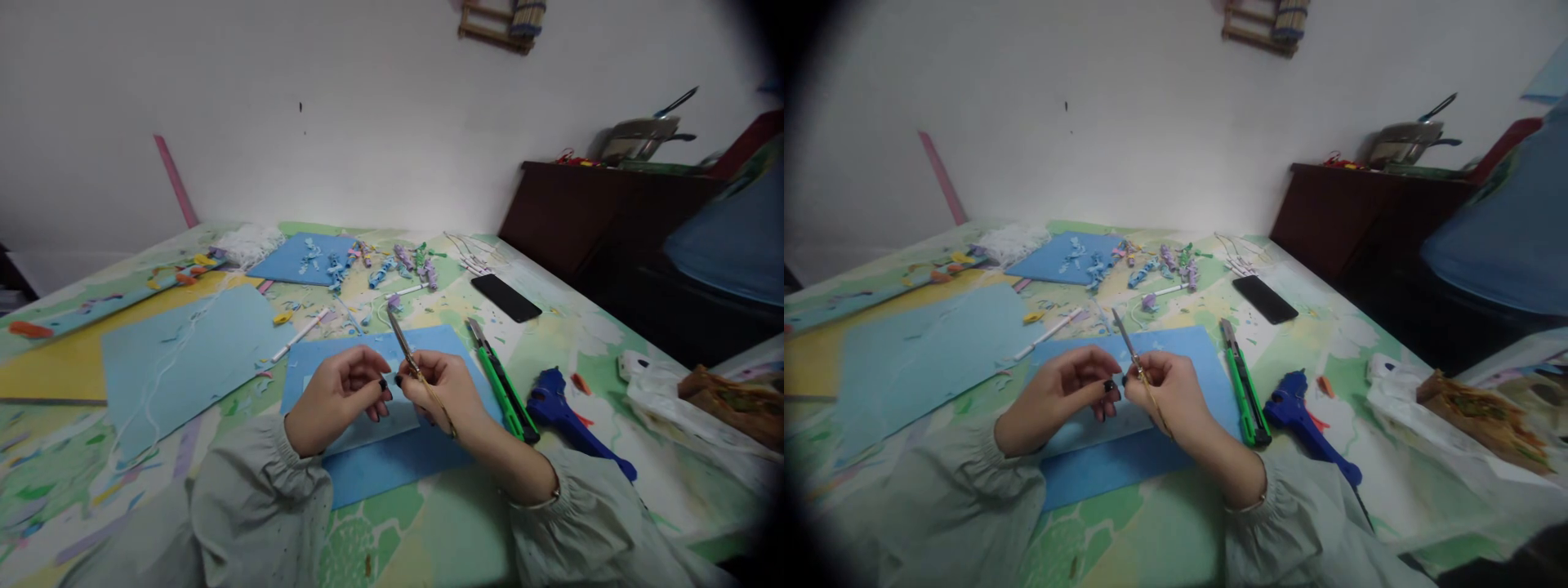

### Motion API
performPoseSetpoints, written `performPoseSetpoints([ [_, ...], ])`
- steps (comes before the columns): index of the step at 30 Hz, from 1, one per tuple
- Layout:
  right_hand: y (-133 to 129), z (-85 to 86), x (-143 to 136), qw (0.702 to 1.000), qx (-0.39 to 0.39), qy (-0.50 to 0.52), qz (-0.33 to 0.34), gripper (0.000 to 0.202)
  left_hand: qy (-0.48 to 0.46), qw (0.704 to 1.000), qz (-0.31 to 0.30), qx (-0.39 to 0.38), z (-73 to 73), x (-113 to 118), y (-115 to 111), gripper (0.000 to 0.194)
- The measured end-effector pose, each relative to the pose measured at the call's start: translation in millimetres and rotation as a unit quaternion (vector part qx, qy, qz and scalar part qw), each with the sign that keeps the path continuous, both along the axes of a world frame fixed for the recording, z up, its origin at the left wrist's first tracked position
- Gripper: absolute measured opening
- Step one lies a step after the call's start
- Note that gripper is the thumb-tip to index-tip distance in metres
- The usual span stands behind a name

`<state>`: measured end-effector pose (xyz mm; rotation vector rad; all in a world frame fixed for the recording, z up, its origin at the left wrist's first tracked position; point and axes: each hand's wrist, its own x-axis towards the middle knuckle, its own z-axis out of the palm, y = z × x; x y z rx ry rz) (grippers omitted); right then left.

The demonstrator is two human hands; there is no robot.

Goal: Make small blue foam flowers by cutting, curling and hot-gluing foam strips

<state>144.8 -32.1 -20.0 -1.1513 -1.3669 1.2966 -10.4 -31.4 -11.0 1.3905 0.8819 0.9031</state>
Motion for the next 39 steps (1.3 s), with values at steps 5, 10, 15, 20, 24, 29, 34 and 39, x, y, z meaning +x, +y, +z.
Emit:
performPoseSetpoints([
  [5, -0.2, 1.1, -0.1, 1.000, 0.012, -0.004, 0.005, 0.004, -0.008, 1.000, -0.012, -0.004, -2.2, 0.6, 1.9, 0.016],
  [10, -0.2, 0.1, 2.7, 0.992, 0.084, -0.096, -0.008, 0.012, -0.027, 1.000, 0.012, -0.007, 0.6, -1.0, 2.9, 0.018],
  [15, -4.3, -0.9, 5.2, 0.948, 0.193, -0.251, -0.037, 0.021, -0.055, 0.995, 0.081, 0.006, 3.7, -6.0, 4.9, 0.014],
  [20, -7.0, -5.4, 4.2, 0.912, 0.250, -0.323, -0.035, 0.018, -0.064, 0.994, 0.089, 0.015, 3.3, -6.5, 5.7, 0.013],
  [24, -6.2, -8.9, 4.0, 0.900, 0.262, -0.347, -0.040, 0.016, -0.064, 0.994, 0.082, 0.020, 3.1, -5.1, 5.2, 0.013],
  [29, -6.3, -9.1, 4.1, 0.895, 0.258, -0.361, -0.038, 0.016, -0.066, 0.995, 0.077, 0.024, 3.2, -4.6, 4.5, 0.013],
  [34, -5.5, -8.3, 4.0, 0.896, 0.257, -0.360, -0.041, 0.016, -0.056, 0.996, 0.065, 0.028, 4.1, -4.6, 2.9, 0.012],
  [39, -5.7, -7.7, 3.2, 0.896, 0.251, -0.363, -0.042, 0.017, -0.055, 0.996, 0.059, 0.030, 3.8, -4.5, 3.1, 0.012],
])
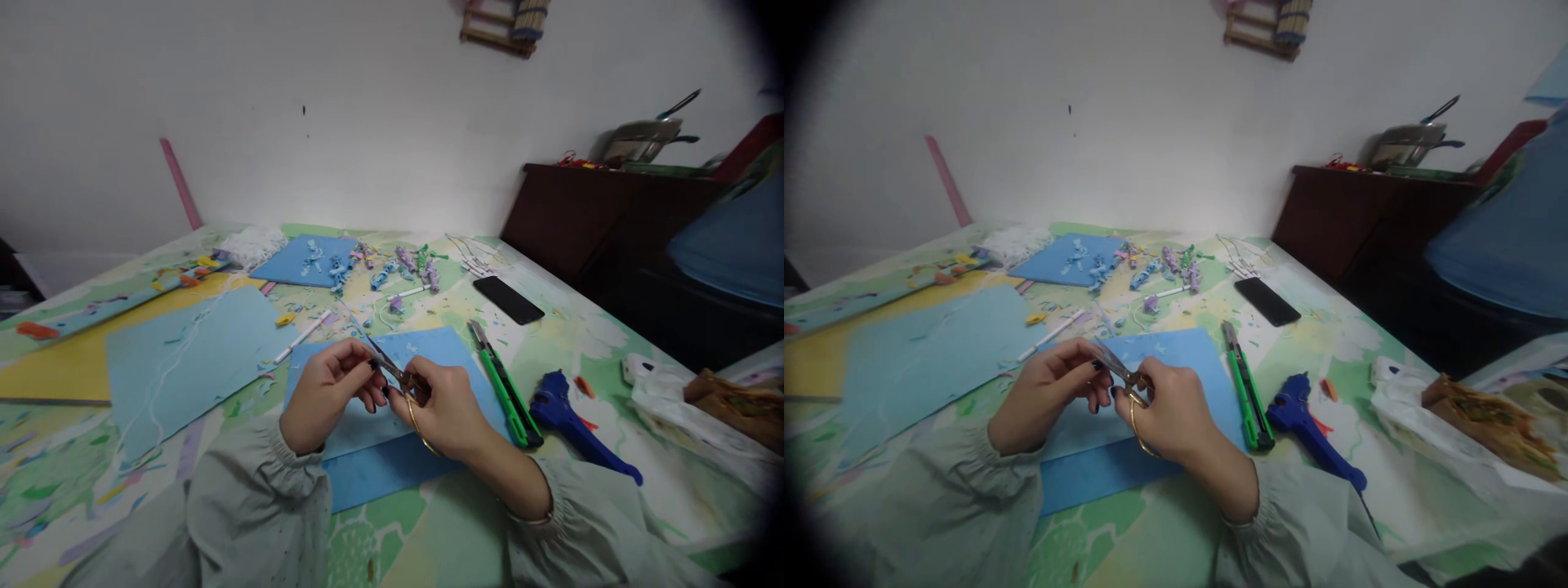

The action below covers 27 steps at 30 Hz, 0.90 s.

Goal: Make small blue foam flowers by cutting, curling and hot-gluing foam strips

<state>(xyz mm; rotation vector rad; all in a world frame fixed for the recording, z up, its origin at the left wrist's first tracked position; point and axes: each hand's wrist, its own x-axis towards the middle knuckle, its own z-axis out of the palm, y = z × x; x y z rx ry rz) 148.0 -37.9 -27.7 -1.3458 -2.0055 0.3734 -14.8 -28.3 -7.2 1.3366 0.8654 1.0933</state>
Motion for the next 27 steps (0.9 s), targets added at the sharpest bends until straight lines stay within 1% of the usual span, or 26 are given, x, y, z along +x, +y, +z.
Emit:
performPoseSetpoints([
  [7, -1.3, -0.5, -0.6, 1.000, 0.002, -0.002, -0.003, 0.017, -0.004, 1.000, -0.005, 0.002, -2.4, -0.4, 0.8, 0.012],
  [18, -0.7, -1.3, 0.3, 1.000, 0.016, 0.016, 0.001, 0.017, -0.005, 1.000, -0.024, 0.003, -0.4, 1.2, -1.0, 0.013],
  [27, -0.9, 0.3, -0.3, 1.000, 0.014, 0.022, -0.004, 0.020, -0.005, 1.000, -0.009, 0.003, -2.9, 0.8, 1.2, 0.013],
])
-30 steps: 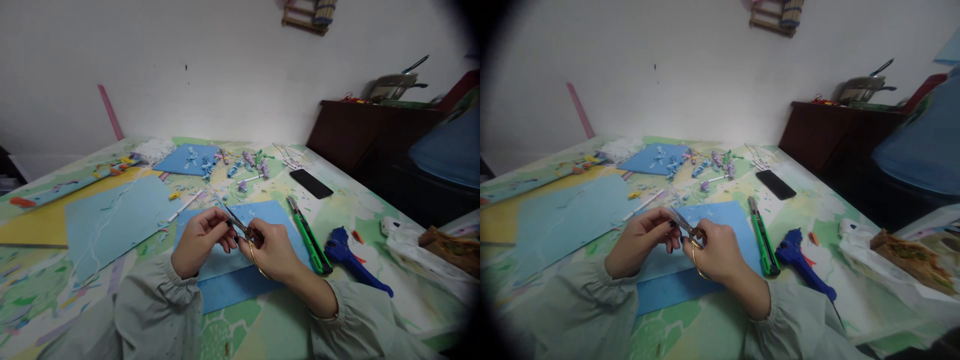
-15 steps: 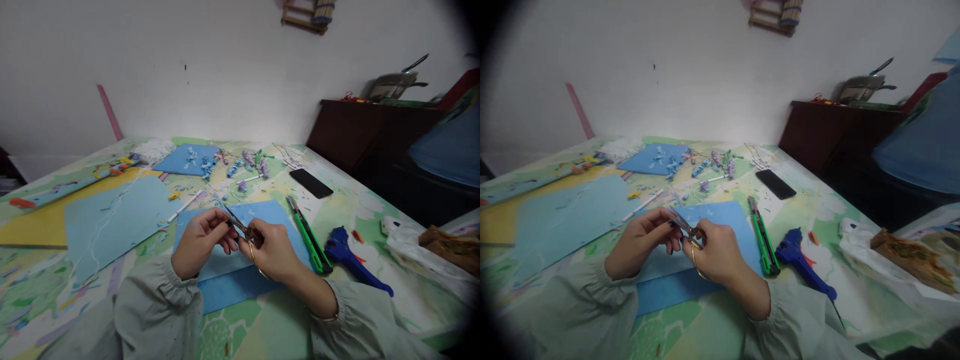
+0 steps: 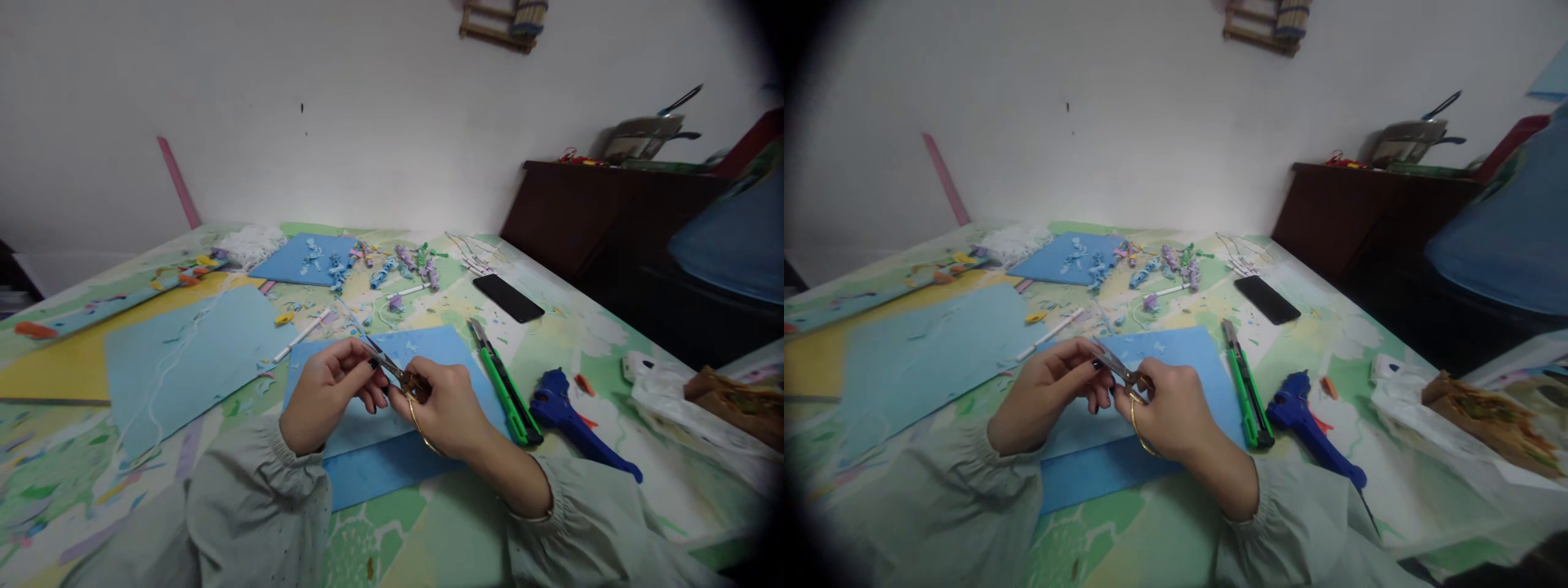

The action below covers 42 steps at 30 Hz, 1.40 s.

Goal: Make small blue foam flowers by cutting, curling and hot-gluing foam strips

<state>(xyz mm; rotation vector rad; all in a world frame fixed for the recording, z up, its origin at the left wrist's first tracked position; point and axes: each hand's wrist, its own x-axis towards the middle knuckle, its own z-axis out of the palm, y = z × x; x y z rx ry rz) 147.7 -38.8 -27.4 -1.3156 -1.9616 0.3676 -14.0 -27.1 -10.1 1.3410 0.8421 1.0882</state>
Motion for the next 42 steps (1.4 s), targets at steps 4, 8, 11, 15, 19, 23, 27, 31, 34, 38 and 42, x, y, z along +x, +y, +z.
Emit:
performPoseSetpoints([
  [4, -0.2, 0.1, 0.2, 1.000, -0.001, -0.003, 0.002, 0.021, -0.001, 1.000, 0.005, -0.002, -1.6, -1.1, 0.5, 0.012],
  [8, 0.2, 0.2, 0.7, 1.000, -0.005, -0.011, -0.001, 0.021, -0.002, 1.000, 0.009, 0.001, -1.9, -1.4, -0.1, 0.012],
  [11, 0.2, 0.1, 1.1, 1.000, -0.008, -0.017, -0.005, 0.023, -0.003, 1.000, 0.016, 0.004, -1.6, -0.9, -0.3, 0.011],
  [15, -0.1, -0.3, 1.0, 1.000, -0.009, -0.027, -0.011, 0.025, -0.010, 1.000, 0.021, 0.006, -1.1, 0.0, 0.1, 0.012],
  [19, -0.1, -0.7, 0.8, 0.999, -0.011, -0.029, -0.007, 0.025, -0.018, 1.000, 0.021, 0.002, -1.9, 0.5, 0.9, 0.015],
  [23, -0.1, -0.7, 0.9, 0.999, -0.004, -0.036, -0.008, 0.024, -0.002, 1.000, 0.009, -0.016, -2.0, 0.9, 1.4, 0.015],
  [27, -0.2, 0.1, 0.7, 0.999, -0.003, -0.040, -0.010, 0.024, 0.012, 0.999, 0.002, -0.030, -0.5, 1.7, 1.2, 0.017],
  [31, -0.2, 0.3, 0.1, 0.999, 0.001, -0.036, -0.009, 0.023, 0.010, 1.000, 0.011, -0.028, 0.6, 2.5, 0.5, 0.017],
  [34, -0.4, 0.1, -0.2, 0.999, 0.000, -0.036, -0.009, 0.023, 0.007, 1.000, 0.011, -0.026, 0.8, 2.7, -0.2, 0.016],
  [38, -0.6, 0.8, -0.2, 0.999, -0.001, -0.038, -0.014, 0.024, 0.005, 1.000, 0.017, -0.021, 0.4, 2.4, -0.4, 0.015],
  [42, -0.2, 1.9, 0.2, 0.999, -0.001, -0.037, -0.013, 0.024, 0.006, 0.999, 0.025, -0.019, -0.9, 1.7, 0.7, 0.012],
])
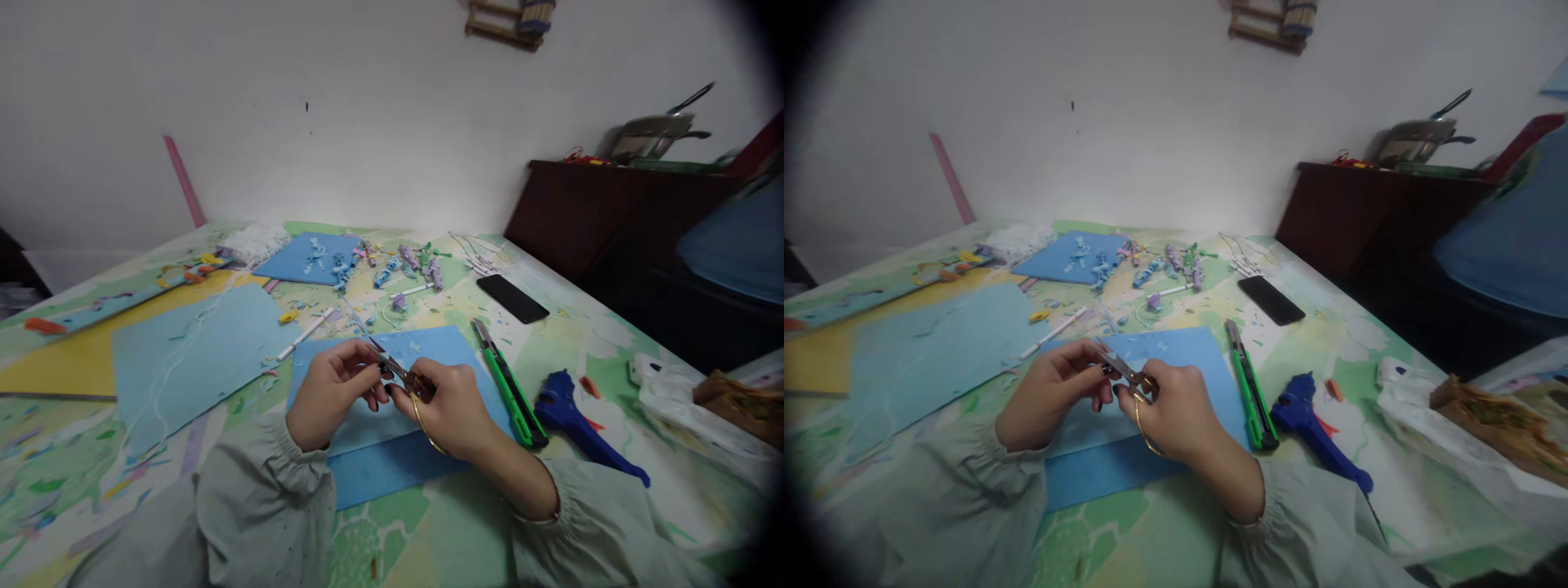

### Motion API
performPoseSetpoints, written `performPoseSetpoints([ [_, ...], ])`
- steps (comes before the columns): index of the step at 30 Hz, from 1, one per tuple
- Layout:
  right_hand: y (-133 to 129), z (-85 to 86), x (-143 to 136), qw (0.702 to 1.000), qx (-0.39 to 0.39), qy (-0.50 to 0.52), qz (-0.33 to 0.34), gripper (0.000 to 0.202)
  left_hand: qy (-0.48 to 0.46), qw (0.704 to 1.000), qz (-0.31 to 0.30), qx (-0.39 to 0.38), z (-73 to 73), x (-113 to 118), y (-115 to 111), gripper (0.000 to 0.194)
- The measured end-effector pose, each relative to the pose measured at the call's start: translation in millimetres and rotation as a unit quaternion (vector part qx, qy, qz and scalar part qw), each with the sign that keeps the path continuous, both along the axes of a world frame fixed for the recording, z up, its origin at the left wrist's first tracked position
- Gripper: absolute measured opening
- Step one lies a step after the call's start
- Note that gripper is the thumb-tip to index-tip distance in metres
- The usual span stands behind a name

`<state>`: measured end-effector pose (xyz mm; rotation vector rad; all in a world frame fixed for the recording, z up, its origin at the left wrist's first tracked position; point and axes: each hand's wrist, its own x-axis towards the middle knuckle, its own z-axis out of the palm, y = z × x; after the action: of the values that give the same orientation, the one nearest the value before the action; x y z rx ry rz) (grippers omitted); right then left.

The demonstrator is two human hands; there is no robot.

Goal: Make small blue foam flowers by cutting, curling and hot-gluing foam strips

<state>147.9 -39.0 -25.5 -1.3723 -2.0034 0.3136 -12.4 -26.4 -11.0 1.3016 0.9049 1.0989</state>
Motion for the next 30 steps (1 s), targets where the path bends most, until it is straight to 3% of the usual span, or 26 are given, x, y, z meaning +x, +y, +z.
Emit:
performPoseSetpoints([
  [30, 1.5, -2.4, 2.0, 0.999, 0.023, -0.022, -0.004, 0.024, -0.014, 0.999, 0.024, -0.015, -4.2, -2.3, 4.2, 0.011],
])
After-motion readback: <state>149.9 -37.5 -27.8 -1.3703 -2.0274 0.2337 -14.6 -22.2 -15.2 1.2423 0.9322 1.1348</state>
